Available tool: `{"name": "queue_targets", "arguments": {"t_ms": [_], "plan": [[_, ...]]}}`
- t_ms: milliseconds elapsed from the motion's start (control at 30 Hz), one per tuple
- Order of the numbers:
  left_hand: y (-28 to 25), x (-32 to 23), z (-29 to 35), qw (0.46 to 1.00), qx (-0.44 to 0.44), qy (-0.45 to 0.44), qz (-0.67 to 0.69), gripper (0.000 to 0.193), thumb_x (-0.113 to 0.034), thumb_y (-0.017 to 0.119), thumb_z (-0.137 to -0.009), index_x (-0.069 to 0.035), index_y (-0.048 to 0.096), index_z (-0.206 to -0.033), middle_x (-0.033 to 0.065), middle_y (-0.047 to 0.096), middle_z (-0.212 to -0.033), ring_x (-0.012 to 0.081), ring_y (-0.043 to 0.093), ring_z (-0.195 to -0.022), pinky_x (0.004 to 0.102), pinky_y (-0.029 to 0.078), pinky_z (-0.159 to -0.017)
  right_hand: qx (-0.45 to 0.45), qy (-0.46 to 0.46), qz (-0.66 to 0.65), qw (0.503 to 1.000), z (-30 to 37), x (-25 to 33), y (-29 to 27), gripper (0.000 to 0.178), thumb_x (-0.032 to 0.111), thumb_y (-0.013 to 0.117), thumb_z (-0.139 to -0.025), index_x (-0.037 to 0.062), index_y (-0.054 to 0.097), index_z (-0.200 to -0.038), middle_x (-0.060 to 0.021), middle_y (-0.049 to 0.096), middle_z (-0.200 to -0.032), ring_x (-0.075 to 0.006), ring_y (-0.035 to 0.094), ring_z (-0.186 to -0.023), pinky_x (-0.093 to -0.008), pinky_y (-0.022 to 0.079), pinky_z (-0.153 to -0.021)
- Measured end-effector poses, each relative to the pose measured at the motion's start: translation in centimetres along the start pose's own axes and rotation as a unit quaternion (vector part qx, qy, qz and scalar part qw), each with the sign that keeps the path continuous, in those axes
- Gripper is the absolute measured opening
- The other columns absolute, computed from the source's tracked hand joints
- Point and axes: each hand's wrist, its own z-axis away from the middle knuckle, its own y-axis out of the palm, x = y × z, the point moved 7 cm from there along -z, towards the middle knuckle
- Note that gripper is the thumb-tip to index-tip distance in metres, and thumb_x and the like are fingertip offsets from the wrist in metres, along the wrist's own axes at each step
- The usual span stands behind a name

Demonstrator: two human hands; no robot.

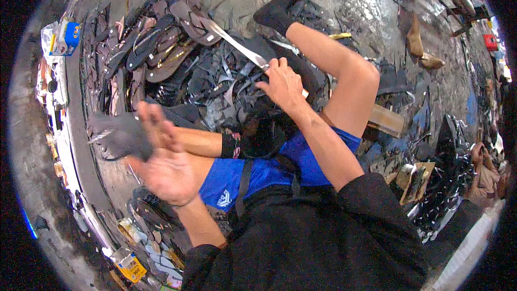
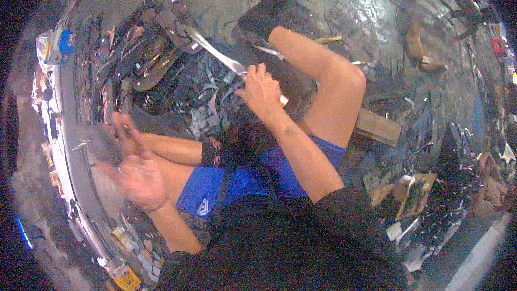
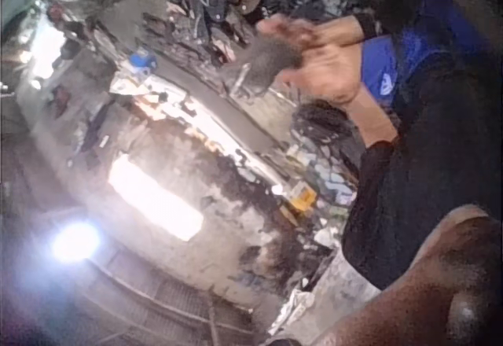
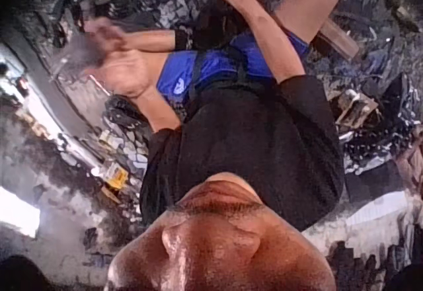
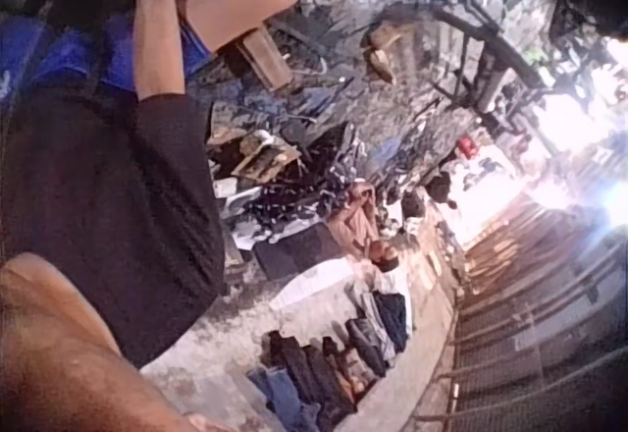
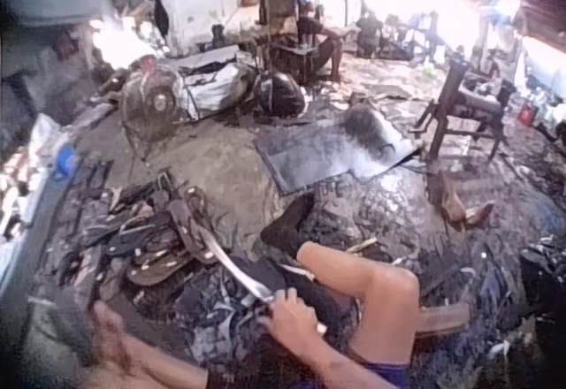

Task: The person sits on the floor and uses a knife to scrape and trim the straps and soles of several flip-flops. The person handles multiple sandals one at a time, turning them over and scraping the surfaces before placing them aside.

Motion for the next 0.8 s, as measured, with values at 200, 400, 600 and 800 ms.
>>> {"name": "queue_targets", "arguments": {"t_ms": [200, 400, 600, 800], "plan": [[-6.0, 1.0, 0.9, 0.950, 0.035, -0.026, -0.309, 0.059, -0.028, 0.057, -0.102, -0.004, 0.034, -0.150, 0.0197, 0.045, -0.149, 0.0321, 0.048, -0.135, 0.0486, 0.043, -0.110, -0.032, 0.007, 0.065, 0.997, -3.5, -4.1, 0.9, 0.036, 0.024, 0.081, -0.078, 0.0002, 0.061, -0.096, -0.0187, 0.067, -0.098, -0.0359, 0.069, -0.091, -0.0452, 0.056, -0.077], [-7.7, 5.7, -3.3, 0.935, -0.055, -0.042, -0.348, 0.048, -0.016, 0.060, -0.100, -0.001, 0.043, -0.142, 0.0125, 0.054, -0.139, 0.0220, 0.047, -0.133, 0.0400, 0.041, -0.109, 0.107, -0.024, -0.333, 0.937, 2.0, 0.5, -9.6, 0.028, 0.024, 0.078, -0.082, 0.0013, 0.069, -0.095, -0.0042, 0.070, -0.083, -0.0173, 0.066, -0.077, -0.0357, 0.052, -0.073], [-7.7, 7.9, -0.6, 0.873, -0.115, -0.144, -0.451, 0.035, -0.021, 0.074, -0.091, 0.001, 0.063, -0.116, 0.0061, 0.068, -0.108, 0.0156, 0.063, -0.095, 0.0314, 0.052, -0.086, 0.126, 0.004, -0.502, 0.856, 8.6, 2.9, -5.8, 0.030, 0.020, 0.082, -0.081, 0.0037, 0.069, -0.102, 0.0003, 0.063, -0.082, -0.0092, 0.057, -0.070, -0.0269, 0.048, -0.063], [-10.0, 7.2, 3.0, 0.783, -0.079, -0.099, -0.609, 0.033, -0.023, 0.066, -0.097, 0.002, 0.062, -0.117, 0.0072, 0.068, -0.112, 0.0133, 0.063, -0.096, 0.0288, 0.050, -0.085, -0.042, -0.108, -0.330, 0.937, 13.0, 4.5, -5.9, 0.022, 0.016, 0.079, -0.082, 0.0016, 0.068, -0.095, -0.0106, 0.060, -0.080, -0.0234, 0.063, -0.065, -0.0337, 0.051, -0.062]]}}
